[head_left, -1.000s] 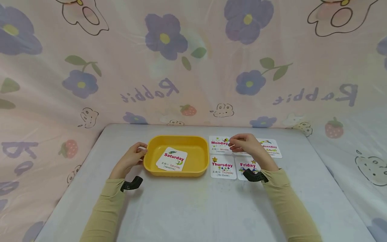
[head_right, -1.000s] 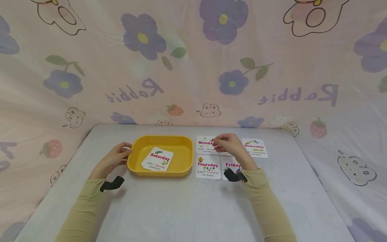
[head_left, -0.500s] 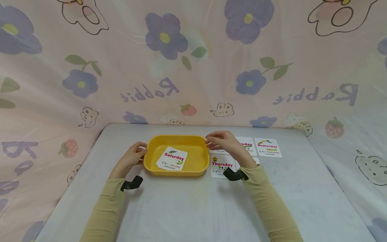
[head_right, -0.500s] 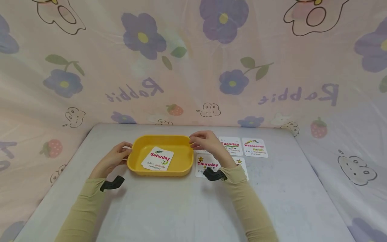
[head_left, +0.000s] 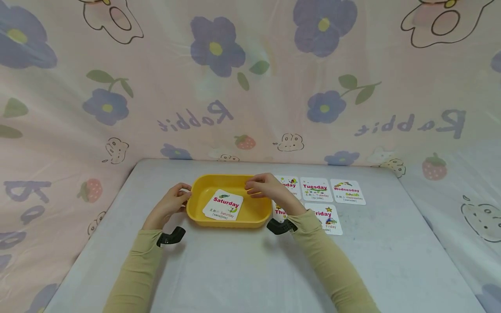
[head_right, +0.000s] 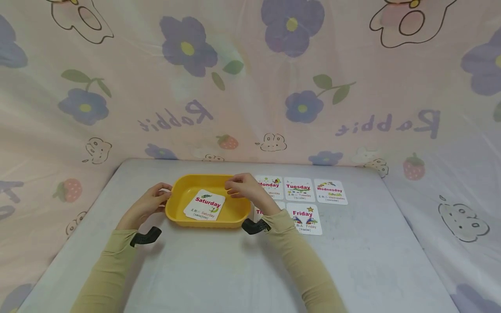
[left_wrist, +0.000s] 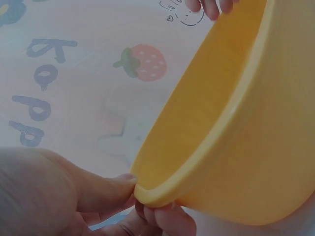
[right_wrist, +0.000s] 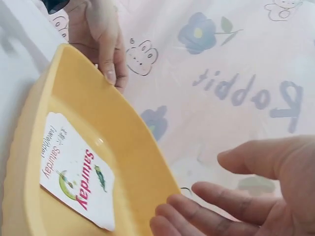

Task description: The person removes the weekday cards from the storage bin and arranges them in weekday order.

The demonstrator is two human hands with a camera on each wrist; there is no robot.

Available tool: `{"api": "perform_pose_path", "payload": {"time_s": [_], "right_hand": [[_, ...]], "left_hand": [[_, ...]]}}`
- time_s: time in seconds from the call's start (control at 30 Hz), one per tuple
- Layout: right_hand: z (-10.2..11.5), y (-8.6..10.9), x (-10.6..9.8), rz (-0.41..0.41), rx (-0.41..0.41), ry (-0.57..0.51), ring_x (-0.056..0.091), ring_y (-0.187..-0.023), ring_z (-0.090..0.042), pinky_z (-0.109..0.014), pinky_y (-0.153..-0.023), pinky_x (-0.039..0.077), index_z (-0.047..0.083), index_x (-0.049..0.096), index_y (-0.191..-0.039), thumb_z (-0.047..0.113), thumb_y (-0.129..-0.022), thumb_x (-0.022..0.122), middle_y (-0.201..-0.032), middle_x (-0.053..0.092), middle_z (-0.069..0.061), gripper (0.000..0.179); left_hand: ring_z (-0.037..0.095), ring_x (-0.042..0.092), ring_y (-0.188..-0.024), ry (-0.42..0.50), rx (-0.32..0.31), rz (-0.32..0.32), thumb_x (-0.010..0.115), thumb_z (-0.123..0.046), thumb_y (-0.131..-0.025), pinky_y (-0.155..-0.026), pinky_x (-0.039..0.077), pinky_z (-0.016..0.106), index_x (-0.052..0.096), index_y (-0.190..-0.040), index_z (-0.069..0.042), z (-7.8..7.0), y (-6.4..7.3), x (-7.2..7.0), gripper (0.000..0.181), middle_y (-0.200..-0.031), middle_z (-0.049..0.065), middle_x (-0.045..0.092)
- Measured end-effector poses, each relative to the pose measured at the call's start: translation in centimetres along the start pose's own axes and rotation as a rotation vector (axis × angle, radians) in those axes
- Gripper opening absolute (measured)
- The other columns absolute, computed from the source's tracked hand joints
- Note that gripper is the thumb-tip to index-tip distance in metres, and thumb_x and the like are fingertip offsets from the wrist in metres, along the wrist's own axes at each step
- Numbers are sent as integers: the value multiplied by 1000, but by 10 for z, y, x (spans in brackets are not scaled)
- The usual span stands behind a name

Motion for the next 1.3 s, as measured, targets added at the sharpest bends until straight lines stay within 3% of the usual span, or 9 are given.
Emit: {"api": "perform_pose_path", "payload": {"time_s": [0.37, 0.73, 0.97, 1.3], "right_hand": [[-9, -18, 20, 31, 68, 61, 54, -115, -38, -45, -98, 43, -6, 54, -127, 22, -96, 58, -127, 55, -25, 41], [-24, -27, 23, 33, 156, 133, 59, -103, -33, -41, -93, 46, -1, 55, -125, 32, -93, 62, -114, 62, -18, 47], [-28, -29, 19, 10, 179, 90, 59, -104, -34, -42, -94, 45, -2, 56, -120, 31, -91, 64, -116, 59, -20, 45], [-34, -37, 19, -12, 258, 111, 62, -97, -28, -36, -86, 51, -8, 57, -116, 28, -92, 63, -108, 60, -20, 44]], "left_hand": [[26, 57, -85, -10, -20, -6, 43, -14, -103, -69, 53, 29, 40, -129, -1, 2, -1, 0, 29, -107, 20, 54], [24, 56, -82, -15, -8, -2, 43, -13, -103, -68, 52, 29, 41, -128, -1, 3, -1, 0, 28, -106, 20, 54], [25, 56, -83, -17, -13, -4, 43, -14, -103, -69, 52, 28, 40, -128, -1, 3, -1, -1, 29, -106, 20, 54], [24, 55, -83, -19, -17, -5, 43, -14, -103, -69, 52, 29, 40, -128, -1, 3, -1, -1, 28, -105, 18, 54]]}}
Point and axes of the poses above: each hand's wrist, its own y-axis away from the middle knuckle, its own x-axis out of the palm, z = x × y, the point moved 8 cm from there along -y, towards the middle knuckle
